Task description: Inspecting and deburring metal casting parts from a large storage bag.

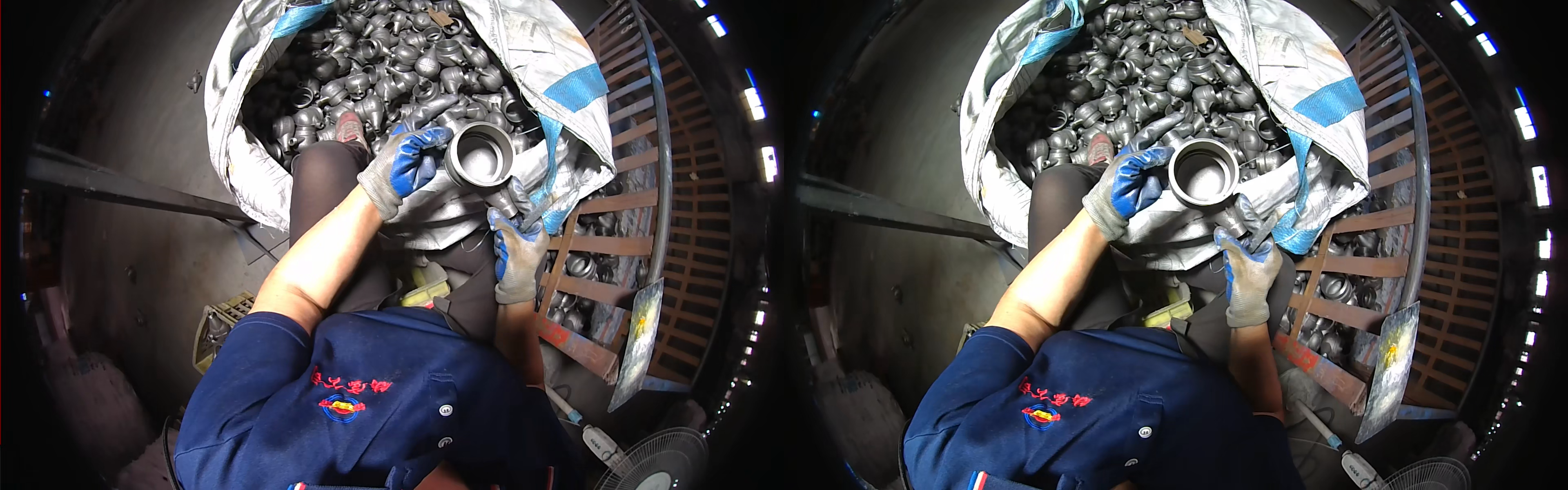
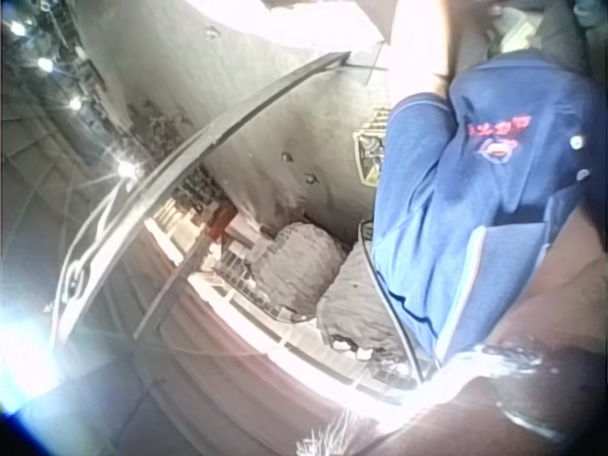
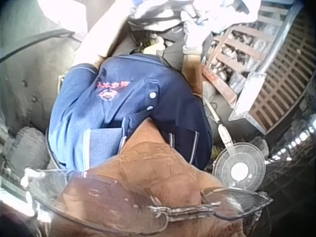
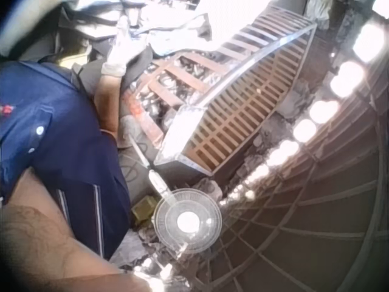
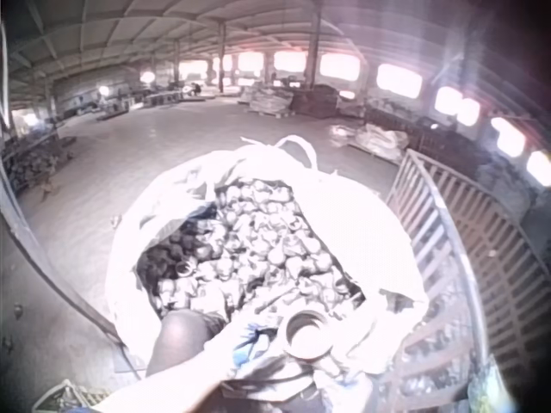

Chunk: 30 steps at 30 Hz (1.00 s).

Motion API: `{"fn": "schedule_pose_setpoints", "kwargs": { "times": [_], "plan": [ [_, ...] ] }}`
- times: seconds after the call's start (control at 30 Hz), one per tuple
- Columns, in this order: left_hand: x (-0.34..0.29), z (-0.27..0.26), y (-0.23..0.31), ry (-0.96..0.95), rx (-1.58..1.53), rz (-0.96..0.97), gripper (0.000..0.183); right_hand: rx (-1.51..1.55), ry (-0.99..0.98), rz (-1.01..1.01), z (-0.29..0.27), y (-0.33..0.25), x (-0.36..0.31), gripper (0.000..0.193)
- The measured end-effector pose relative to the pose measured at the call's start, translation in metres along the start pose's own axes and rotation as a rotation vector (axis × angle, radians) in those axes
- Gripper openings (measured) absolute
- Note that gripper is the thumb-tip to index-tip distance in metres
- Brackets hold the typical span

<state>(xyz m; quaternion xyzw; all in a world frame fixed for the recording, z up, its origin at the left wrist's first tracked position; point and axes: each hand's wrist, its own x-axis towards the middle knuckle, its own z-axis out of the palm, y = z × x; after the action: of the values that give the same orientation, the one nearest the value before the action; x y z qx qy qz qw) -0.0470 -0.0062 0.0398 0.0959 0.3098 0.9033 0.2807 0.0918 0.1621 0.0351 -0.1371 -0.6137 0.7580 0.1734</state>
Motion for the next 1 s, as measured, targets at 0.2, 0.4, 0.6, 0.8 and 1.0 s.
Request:
{"fn": "schedule_pose_setpoints", "kwargs": {
  "times": [0.2, 0.4, 0.6, 0.8, 1.0],
  "plan": [
    [-0.004, 0.014, 0.007, 0.045, 0.156, -0.011, 0.037, 0.173, 0.068, 0.178, 0.001, -0.010, 0.005, 0.045],
    [-0.002, 0.012, 0.001, -0.007, 0.262, 0.041, 0.034, 0.323, -0.053, 0.320, -0.012, -0.003, 0.012, 0.035],
    [-0.001, 0.005, -0.003, -0.019, 0.403, 0.042, 0.035, 0.516, -0.015, 0.401, -0.028, 0.013, 0.015, 0.014],
    [-0.002, 0.002, -0.009, -0.012, 0.379, 0.037, 0.034, 0.521, 0.108, 0.424, -0.026, 0.012, 0.013, 0.020],
    [-0.002, -0.004, -0.015, 0.139, 0.522, -0.009, 0.027, 0.214, -0.002, 0.291, -0.018, -0.005, 0.019, 0.027]
  ]
}}
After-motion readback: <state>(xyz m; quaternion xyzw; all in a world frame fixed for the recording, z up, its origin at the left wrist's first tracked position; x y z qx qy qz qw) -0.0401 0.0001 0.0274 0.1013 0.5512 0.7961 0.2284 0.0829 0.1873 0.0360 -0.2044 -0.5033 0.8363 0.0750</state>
